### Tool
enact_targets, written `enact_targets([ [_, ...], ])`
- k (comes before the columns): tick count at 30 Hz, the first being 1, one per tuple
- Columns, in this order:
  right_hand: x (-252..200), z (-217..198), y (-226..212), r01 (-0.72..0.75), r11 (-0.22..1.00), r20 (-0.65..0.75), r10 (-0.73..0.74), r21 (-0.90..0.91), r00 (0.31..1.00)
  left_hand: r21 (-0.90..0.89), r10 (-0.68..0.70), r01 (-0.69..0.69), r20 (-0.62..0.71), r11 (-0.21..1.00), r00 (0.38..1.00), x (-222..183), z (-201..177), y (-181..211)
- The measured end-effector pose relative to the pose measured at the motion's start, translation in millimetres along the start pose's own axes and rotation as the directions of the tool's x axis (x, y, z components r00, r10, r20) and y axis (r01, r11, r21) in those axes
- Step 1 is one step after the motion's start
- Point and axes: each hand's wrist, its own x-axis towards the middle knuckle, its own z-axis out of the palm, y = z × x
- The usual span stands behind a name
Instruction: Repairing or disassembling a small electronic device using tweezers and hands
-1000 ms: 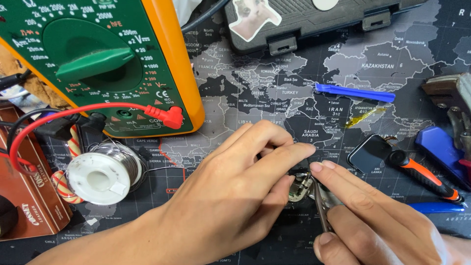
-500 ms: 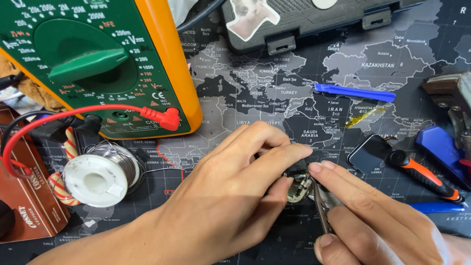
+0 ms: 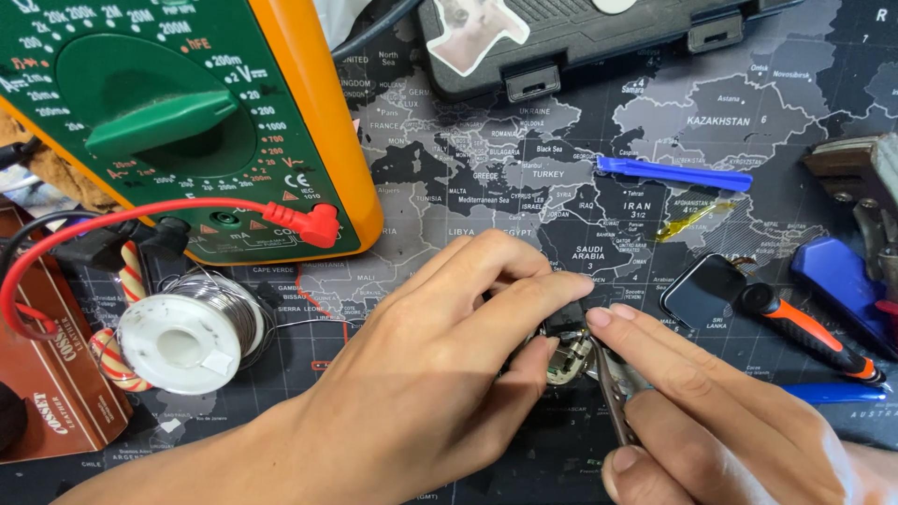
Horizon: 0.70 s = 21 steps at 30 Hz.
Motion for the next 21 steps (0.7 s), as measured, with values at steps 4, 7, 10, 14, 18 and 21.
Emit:
enact_targets([
  [4, -1.9, -0.3, 5.3, 0.04, 0.999, 0.0, -0.04, 0.019, 0.999, -0.004, 0.002, -0.002, 0.0, 1.0, 1.0, -0.9, -0.8, -0.3],
  [7, -3.9, -2.8, 7.2, 0.039, 0.999, 0.016, -0.039, 0.018, 0.999, -0.008, -0.003, 0.003, 0.004, 1.0, 1.0, 0.5, 0.1, -0.4],
  [10, -2.9, -3.9, 6.1, 0.025, 1.0, 0.025, -0.025, 0.007, 0.999, -0.007, -0.006, 0.006, 0.01, 1.0, 1.0, 1.3, 0.8, -0.5],
  [14, -1.7, -5.0, 9.5, 0.083, 0.996, 0.039, -0.083, 0.024, 0.996, 0.005, -0.002, 0.002, 0.012, 1.0, 1.0, 1.6, 2.2, -0.4],
  [18, 2.0, -1.9, 6.2, 0.114, 0.993, 0.003, -0.114, 0.013, 0.993, 0.01, -0.005, 0.005, 0.002, 1.0, 1.0, 1.5, 2.1, 0.4],
  [21, 3.7, -0.6, 0.9, 0.037, 0.999, -0.013, -0.036, 0.035, 0.999, 0.015, -0.008, 0.008, 0.002, 1.0, 1.0, 0.6, 1.9, 0.2],
])
